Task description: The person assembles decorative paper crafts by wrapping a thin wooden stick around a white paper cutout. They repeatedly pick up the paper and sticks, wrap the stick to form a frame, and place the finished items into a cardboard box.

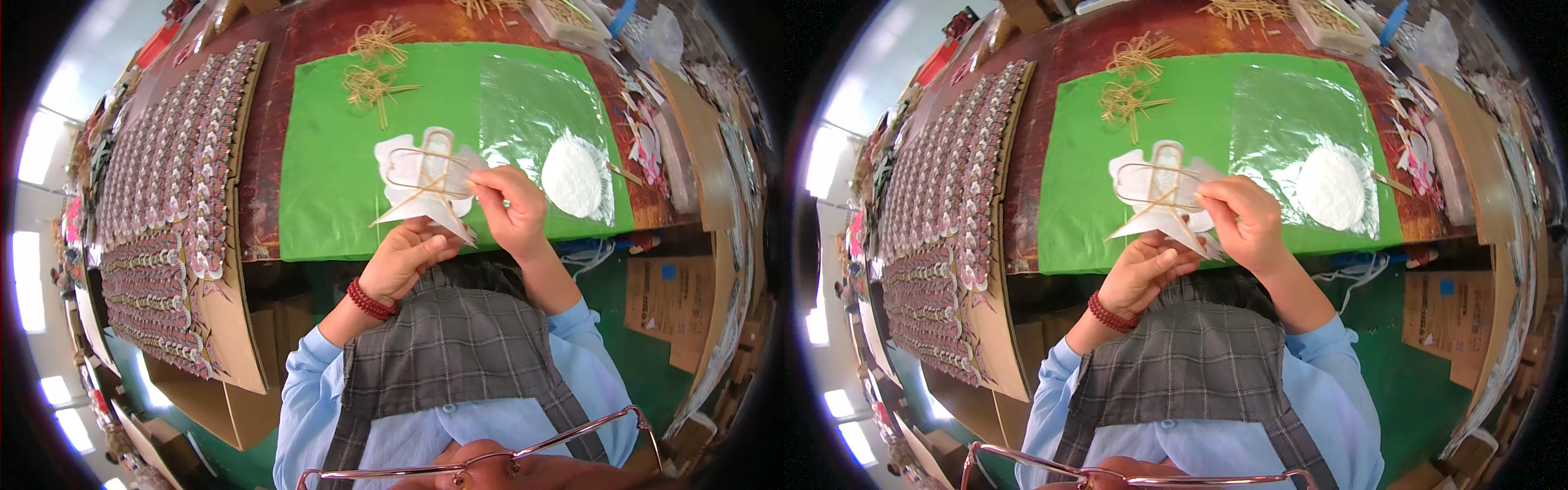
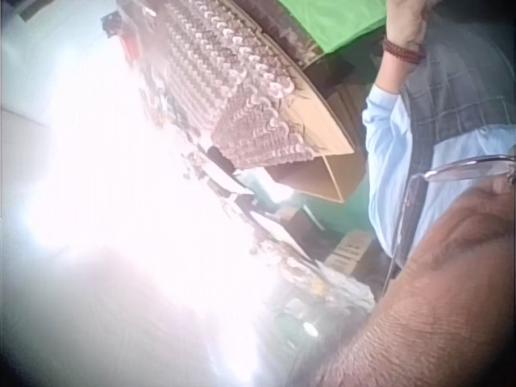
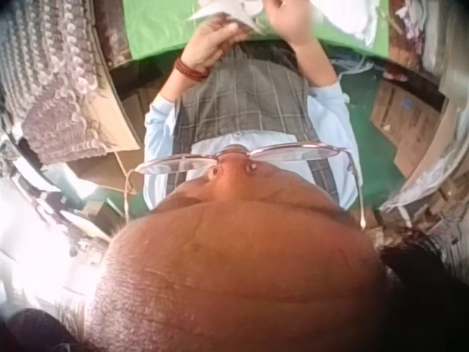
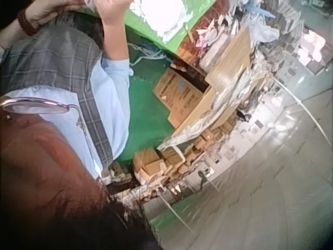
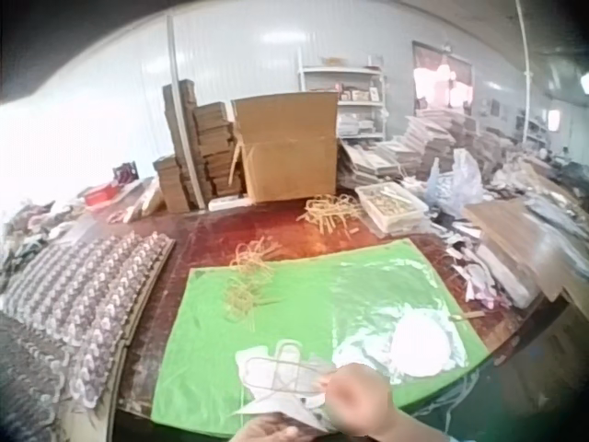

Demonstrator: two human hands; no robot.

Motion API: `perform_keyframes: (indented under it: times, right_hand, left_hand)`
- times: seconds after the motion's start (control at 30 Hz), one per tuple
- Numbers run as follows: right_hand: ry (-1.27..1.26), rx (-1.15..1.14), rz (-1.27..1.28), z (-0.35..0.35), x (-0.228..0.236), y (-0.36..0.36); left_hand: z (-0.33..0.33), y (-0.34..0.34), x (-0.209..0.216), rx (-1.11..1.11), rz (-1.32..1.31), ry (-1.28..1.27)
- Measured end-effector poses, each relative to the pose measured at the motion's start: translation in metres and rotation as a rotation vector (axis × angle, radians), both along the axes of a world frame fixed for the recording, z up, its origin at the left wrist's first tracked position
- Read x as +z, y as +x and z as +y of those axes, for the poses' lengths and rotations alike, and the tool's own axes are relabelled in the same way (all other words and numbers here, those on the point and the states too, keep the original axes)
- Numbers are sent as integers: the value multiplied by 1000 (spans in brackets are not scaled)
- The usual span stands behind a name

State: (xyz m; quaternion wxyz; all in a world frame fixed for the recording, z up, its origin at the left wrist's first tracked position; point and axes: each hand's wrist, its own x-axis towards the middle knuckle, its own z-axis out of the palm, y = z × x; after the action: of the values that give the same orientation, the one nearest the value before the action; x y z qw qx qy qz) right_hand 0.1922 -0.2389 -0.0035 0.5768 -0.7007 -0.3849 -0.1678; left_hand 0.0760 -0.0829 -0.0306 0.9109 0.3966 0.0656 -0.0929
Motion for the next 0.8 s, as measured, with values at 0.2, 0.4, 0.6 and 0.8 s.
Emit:
perform_keyframes:
  times: [0.2, 0.4, 0.6, 0.8]
  right_hand:
    - [30, -6, -10, -4, -5, 5]
    - [7, 16, 19, -5, -8, 5]
    - [2, 18, 13, -5, -8, 4]
    - [-7, 28, -21, -1, -1, -1]
  left_hand:
    - [19, -8, 4, 181, -37, -121]
    - [36, -23, 4, 241, -57, -72]
    - [39, -24, 12, 561, -194, 511]
    - [35, -23, 48, 482, -458, 1411]
